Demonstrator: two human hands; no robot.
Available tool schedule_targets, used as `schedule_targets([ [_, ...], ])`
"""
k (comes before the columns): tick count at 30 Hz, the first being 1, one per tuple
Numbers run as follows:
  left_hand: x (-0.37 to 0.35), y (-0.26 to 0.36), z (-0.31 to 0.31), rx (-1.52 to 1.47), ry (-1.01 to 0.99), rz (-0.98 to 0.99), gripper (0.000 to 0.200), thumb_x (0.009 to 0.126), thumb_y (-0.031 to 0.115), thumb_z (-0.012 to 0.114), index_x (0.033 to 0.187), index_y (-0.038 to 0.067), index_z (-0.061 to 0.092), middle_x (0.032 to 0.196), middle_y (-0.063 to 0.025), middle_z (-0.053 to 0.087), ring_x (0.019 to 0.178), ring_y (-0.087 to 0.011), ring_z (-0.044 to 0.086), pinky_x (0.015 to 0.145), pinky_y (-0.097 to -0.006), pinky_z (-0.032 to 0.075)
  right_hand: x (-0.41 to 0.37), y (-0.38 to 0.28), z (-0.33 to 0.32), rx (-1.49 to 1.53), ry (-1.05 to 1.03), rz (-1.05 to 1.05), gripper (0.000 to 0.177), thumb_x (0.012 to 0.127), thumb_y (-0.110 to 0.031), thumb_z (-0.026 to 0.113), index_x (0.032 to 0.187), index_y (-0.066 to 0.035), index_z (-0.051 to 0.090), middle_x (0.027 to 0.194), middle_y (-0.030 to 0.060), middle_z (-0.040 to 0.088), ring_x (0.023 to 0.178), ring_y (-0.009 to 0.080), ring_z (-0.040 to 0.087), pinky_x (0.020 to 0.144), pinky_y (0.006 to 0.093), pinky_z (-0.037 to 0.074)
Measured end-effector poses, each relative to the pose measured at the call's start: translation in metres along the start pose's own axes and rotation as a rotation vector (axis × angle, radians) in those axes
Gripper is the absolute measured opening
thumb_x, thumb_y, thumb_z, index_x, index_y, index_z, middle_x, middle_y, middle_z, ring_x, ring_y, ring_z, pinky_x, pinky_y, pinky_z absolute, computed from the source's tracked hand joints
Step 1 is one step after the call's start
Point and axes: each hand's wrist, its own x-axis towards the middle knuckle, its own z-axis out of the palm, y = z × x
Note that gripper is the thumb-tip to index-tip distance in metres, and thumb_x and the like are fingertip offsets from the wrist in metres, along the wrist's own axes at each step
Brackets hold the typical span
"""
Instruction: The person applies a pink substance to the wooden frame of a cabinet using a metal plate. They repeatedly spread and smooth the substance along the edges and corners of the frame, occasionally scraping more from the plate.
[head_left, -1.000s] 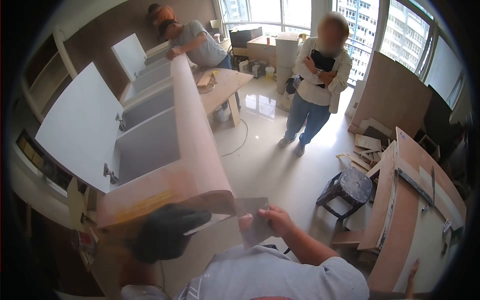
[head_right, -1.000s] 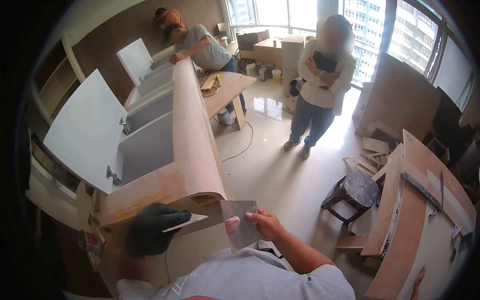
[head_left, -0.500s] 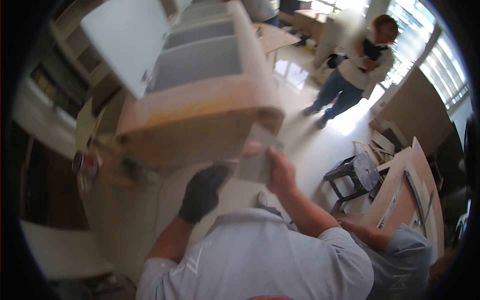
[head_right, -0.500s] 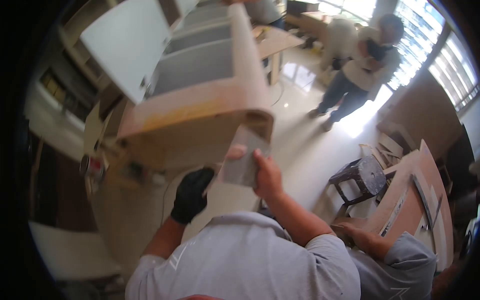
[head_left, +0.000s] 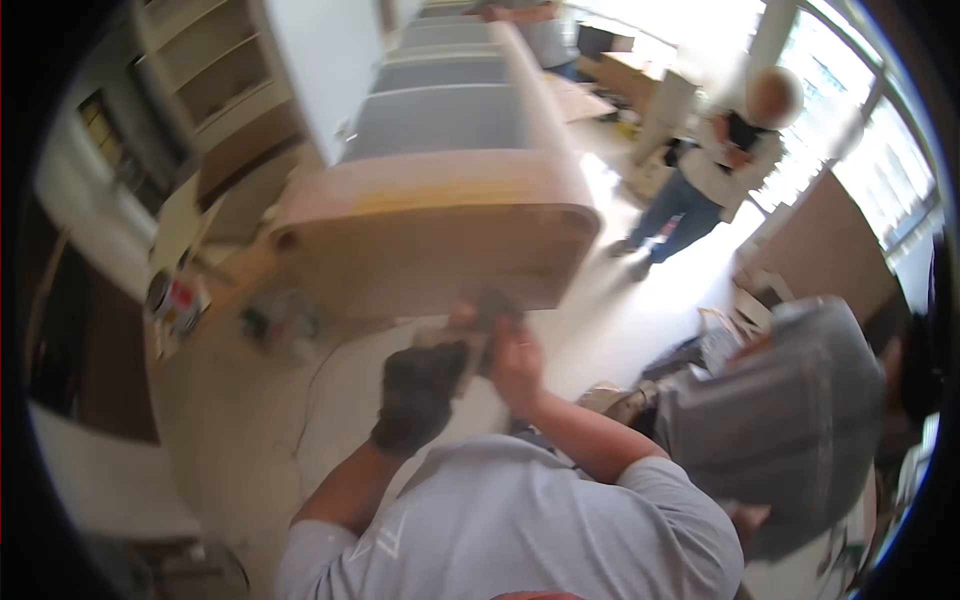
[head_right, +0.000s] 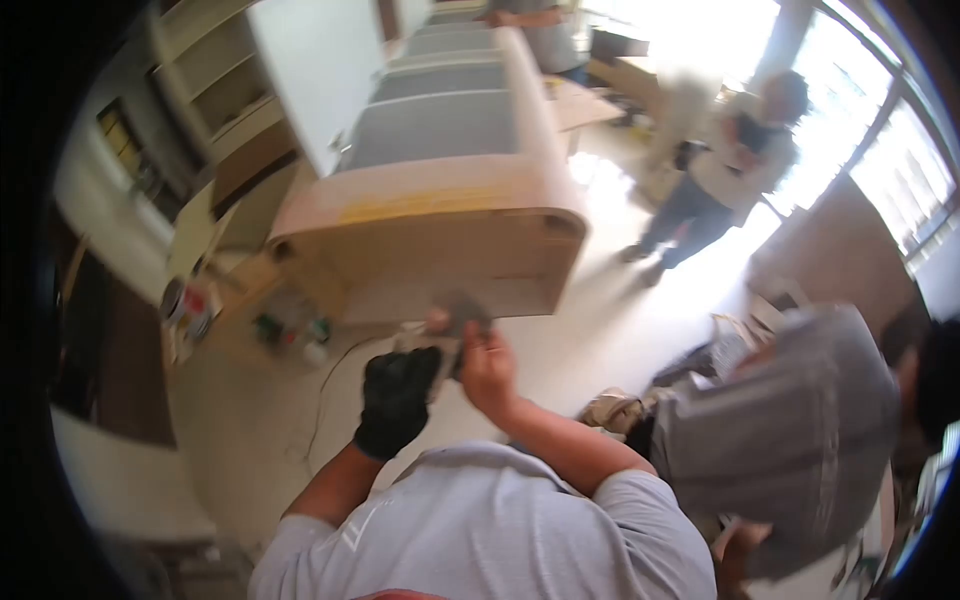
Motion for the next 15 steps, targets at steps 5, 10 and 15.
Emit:
schedule_targets([
  [5,0.018,-0.01,-0.01,-0.106,-0.072,-0.131,0.042,0.079,0.003,0.063,0.12,0.001,0.065,0.09,-0.0153,0.066,0.078,-0.0344,0.063,0.071,-0.0451,0.049,-0.016,0.01,0.009,-0.342,-0.018,0.051,0.037,0.109,-0.032,0.046,0.112,0.001,0.063,0.086,0.0138,0.069,0.083,0.0177,0.064,0.076,0.0352,0.052],
  [10,0.01,-0.041,-0.024,-0.266,0.2,-0.302,0.025,0.098,0.01,0.055,0.118,-0.002,0.064,0.111,-0.0176,0.068,0.105,-0.0364,0.063,0.096,-0.0446,0.047,-0.016,0.021,-0.015,-0.645,-0.199,0.256,0.042,0.107,-0.038,0.048,0.103,0.001,0.062,0.08,0.0154,0.064,0.076,0.0231,0.063,0.073,0.0387,0.051],
  [15,-0.027,-0.085,0.01,-1.675,0.391,-1.095,0.016,0.101,0.014,0.056,0.106,-0.001,0.062,0.1,-0.0157,0.064,0.102,-0.0323,0.063,0.097,-0.0427,0.05,0.002,0.007,-0.034,0.034,0.05,0.879,0.036,0.104,-0.035,0.056,0.114,-0.001,0.061,0.099,0.0099,0.069,0.085,0.0216,0.069,0.076,0.0381,0.057],
])
